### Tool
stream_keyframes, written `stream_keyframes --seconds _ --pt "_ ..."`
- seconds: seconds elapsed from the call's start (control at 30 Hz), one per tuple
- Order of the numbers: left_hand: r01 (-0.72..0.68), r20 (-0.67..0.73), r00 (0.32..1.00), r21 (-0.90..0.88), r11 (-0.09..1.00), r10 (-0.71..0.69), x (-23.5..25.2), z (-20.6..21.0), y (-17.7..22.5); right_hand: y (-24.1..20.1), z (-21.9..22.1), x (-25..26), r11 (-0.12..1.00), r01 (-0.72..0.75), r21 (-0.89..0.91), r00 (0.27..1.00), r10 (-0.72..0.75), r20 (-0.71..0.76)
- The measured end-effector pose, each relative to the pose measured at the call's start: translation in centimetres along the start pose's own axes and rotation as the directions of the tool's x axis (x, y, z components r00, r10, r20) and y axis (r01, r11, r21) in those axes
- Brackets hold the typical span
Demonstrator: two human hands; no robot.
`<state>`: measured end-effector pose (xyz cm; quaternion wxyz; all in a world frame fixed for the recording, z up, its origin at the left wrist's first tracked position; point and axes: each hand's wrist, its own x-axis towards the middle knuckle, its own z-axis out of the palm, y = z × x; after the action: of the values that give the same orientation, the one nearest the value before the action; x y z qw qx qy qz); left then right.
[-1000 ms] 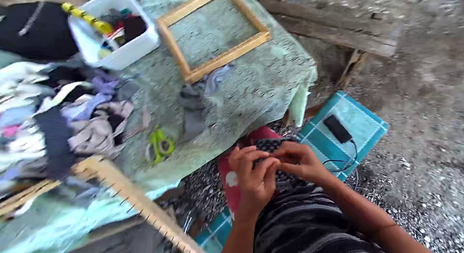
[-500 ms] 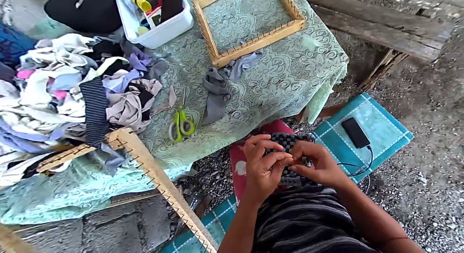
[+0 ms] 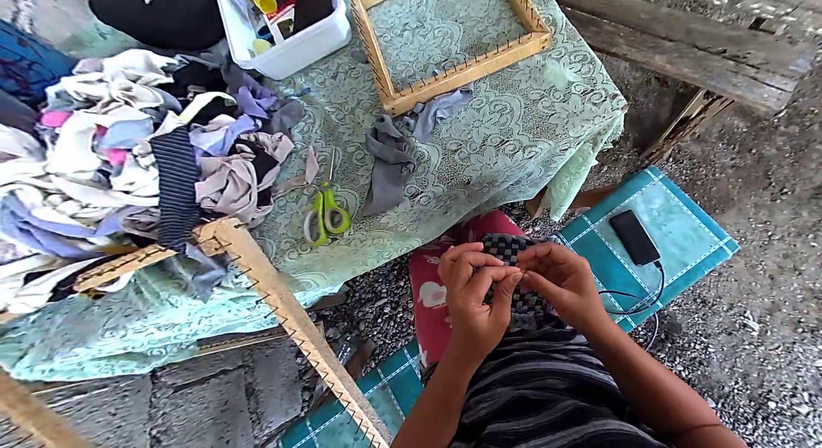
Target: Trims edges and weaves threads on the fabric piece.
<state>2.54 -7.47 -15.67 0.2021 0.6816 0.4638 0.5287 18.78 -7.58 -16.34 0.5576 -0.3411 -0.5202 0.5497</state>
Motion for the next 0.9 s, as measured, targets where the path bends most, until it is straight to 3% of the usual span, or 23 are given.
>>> stream_keyframes --seconds 0.27,0.4,0.57,0.63,0.73,0.9 --pt "0.316 0.143 0.947 -0.265 0.911 -0.287 0.4 -0.3 0.7 0.7 0.0 -0.2 0.996 0.090 -0.009 0.995 -0.091 -0.049" --pt "0.371 0.199 0.926 -0.302 0.878 -0.322 0.6 -0.4 0.7 0.8 0.2 -0.3 0.995 0.072 0.072 0.995 -0.068 -0.067" --pt "0.309 0.137 0.950 -0.276 0.910 -0.281 -0.1 0.4 0.6 0.8 0.6 -0.4 0.943 -0.083 0.322 0.986 0.125 -0.114" --pt "0.264 0.096 0.963 -0.175 0.948 -0.251 -0.5 0.9 0.7 0.8 1.0 -0.4 0.919 -0.128 0.373 0.962 0.207 -0.179" --pt "0.133 0.007 0.991 -0.004 0.991 -0.133 -0.8 1.5 0.7 1.1 1.5 -0.6 0.923 -0.114 0.368 0.953 0.206 -0.222" --pt "0.056 0.007 0.998 0.054 0.997 -0.057 -0.2 0.9 0.2 0.6 1.3 -0.5 0.871 -0.186 0.455 0.968 0.242 -0.067"
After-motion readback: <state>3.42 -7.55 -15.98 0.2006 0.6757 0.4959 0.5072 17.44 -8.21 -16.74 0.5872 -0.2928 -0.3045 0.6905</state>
